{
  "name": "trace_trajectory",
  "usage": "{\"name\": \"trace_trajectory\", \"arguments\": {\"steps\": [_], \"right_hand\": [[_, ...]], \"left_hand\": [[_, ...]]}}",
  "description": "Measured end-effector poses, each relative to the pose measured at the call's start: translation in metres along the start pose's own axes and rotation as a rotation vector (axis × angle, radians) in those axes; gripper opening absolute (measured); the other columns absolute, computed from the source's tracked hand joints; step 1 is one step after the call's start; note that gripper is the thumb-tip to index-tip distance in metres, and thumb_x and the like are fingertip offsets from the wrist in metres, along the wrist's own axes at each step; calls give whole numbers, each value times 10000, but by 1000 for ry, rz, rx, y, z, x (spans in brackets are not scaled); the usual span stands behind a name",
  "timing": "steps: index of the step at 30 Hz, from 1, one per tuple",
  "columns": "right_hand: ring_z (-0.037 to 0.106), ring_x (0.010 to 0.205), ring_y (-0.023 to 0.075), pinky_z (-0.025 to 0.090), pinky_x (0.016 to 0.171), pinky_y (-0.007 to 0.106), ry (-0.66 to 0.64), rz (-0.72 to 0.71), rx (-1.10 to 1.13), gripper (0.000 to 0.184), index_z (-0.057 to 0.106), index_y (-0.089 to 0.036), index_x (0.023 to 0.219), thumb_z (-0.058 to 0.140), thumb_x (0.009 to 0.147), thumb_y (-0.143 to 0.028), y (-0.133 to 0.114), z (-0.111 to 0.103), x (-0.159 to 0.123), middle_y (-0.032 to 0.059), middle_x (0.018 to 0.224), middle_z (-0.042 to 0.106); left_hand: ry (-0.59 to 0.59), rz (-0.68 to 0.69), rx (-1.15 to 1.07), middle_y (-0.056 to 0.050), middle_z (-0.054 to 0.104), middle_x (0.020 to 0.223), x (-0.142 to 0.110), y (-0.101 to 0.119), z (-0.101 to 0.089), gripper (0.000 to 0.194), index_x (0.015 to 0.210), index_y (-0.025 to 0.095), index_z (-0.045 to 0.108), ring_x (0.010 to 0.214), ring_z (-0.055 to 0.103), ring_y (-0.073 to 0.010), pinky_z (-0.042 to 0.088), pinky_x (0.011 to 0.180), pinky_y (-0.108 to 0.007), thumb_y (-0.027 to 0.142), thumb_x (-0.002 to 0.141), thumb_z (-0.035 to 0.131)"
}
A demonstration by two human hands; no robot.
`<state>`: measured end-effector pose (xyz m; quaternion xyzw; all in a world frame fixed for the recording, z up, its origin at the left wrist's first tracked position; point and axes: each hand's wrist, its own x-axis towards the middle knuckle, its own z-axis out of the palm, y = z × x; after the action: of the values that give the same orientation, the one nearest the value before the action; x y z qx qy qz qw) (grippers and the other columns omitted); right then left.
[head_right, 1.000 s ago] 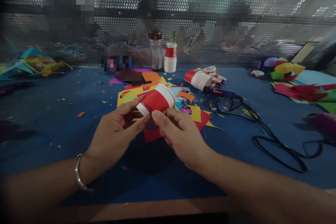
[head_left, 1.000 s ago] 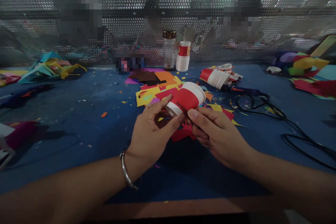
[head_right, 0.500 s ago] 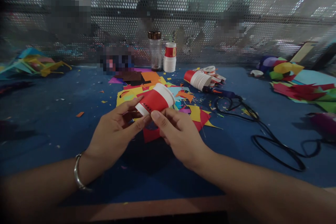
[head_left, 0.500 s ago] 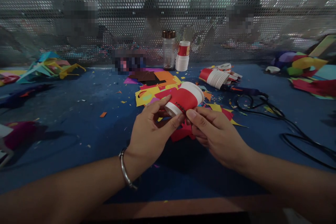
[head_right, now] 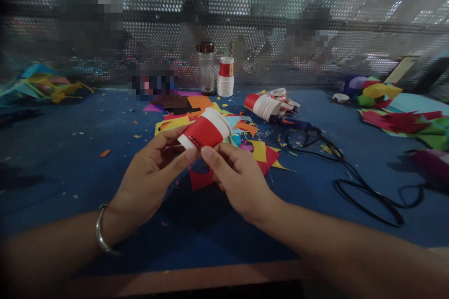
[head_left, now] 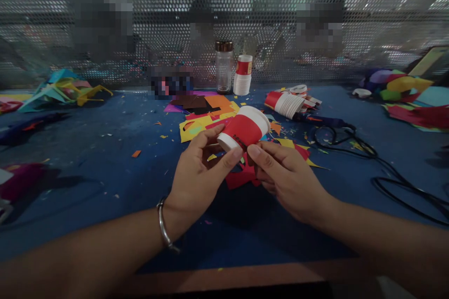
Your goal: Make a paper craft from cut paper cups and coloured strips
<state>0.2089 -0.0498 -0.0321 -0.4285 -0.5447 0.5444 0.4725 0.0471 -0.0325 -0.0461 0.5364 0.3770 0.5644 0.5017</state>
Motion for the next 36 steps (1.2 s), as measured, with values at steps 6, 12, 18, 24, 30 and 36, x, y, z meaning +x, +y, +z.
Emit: {"name": "trace_trajectory", "arguments": {"steps": [6,12,18,24,30,36], "right_hand": [[185,448,39,124,365,195,9,13,4,431,544,-190,732,694,880,-566,1,0,2,-117,537,328],[203,451,48,141,377,204,11,13,13,430,545,-196,724,696,880,-568,1,0,2,-109,531,339],[228,449,53,160,380,207,9,-18,-23,431,536,-206,722,687,889,-573,3,-1,-1,-104,539,338],[187,440,50,175,389,218,21,-30,-33,459,533,-207,704,696,873,-601,3,-1,0,-111,528,314],[187,440,55,151,380,228,30,-39,-61,466,521,-215,694,688,872,-612,4,-1,1,-108,530,314],[218,462,61,160,391,225,-7,-48,-71,427,540,-211,734,651,914,-582,2,-2,-1,-94,562,339]], "left_hand": [[-14,-103,-195,-72,751,1178,4,-3,4,378,1178,211,733,1032,703,-210,565,979,-385,415,862,765],[-64,-106,-168,-69,749,1094,4,-3,1,415,1271,226,707,969,704,-199,570,969,-406,378,886,741],[-54,-32,-73,-62,748,1096,3,-4,-1,515,1360,216,649,978,700,-195,560,988,-404,400,888,740],[-55,50,81,-71,767,1130,-1,4,-2,547,1381,194,631,999,722,-200,595,926,-337,378,880,752],[-61,88,111,-89,762,1214,-3,8,-2,557,1378,207,633,1015,736,-212,620,894,-341,371,864,771],[-13,101,108,-76,758,1208,4,2,-6,575,1405,232,616,1086,706,-223,580,979,-373,389,873,767]]}}
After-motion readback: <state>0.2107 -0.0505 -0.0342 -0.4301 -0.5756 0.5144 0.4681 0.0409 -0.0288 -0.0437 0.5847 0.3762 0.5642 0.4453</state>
